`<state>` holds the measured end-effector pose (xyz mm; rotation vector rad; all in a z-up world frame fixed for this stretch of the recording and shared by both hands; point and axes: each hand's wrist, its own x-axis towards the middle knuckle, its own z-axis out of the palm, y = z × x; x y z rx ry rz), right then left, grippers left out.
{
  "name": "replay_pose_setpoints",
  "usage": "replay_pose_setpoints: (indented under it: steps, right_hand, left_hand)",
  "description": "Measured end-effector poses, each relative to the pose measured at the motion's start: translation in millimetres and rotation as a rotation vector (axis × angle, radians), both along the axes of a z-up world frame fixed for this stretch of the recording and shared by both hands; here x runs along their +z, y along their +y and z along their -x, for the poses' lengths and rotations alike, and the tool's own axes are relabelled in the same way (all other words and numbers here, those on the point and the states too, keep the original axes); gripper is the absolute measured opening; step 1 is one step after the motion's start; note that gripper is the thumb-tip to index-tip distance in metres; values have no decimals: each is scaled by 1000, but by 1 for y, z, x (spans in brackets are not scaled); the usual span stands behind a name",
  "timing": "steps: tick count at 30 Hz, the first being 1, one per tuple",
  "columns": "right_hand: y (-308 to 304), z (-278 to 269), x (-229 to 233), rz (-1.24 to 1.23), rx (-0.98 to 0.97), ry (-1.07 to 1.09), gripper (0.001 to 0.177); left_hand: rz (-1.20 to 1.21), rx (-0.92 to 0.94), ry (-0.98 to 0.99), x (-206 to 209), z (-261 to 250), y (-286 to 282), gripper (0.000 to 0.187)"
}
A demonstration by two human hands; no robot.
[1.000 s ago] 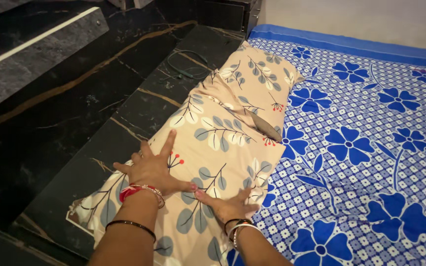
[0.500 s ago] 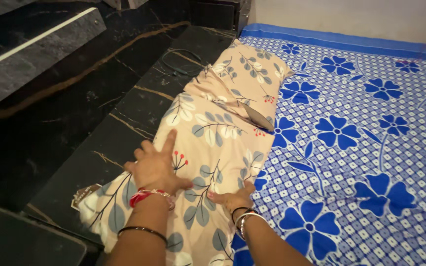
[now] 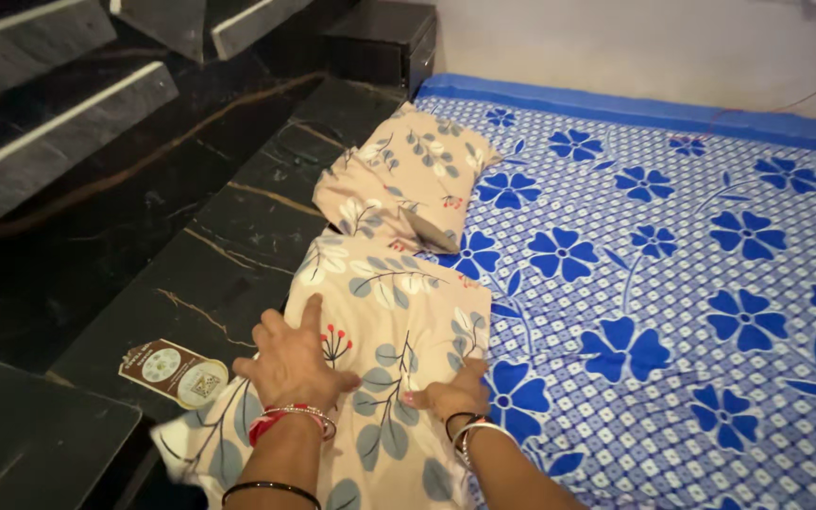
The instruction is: The person moves a blue water bottle from a headboard to an air cooler and then carries and arranges pillows and folded clothes on a bed.
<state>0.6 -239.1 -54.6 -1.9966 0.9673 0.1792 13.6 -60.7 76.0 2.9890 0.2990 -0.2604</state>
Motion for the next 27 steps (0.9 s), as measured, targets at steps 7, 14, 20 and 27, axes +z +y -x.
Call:
replay_pose_setpoints:
  steps: [7, 14, 20, 27]
  right_hand:
    - [-27, 35, 137, 255, 162, 68, 92]
    - [-32, 96, 260, 388, 342, -60, 49]
    - [-9, 159, 337, 370, 467, -119, 40]
    - [50, 223, 414, 376, 611, -324, 38]
  left_hand:
    - [130, 167, -2, 66, 55, -22, 112]
    - [275, 315, 34, 154, 136, -28, 95]
    - [300, 419, -19, 231, 218, -5, 89]
    - [264, 556, -182, 310, 324, 41, 86]
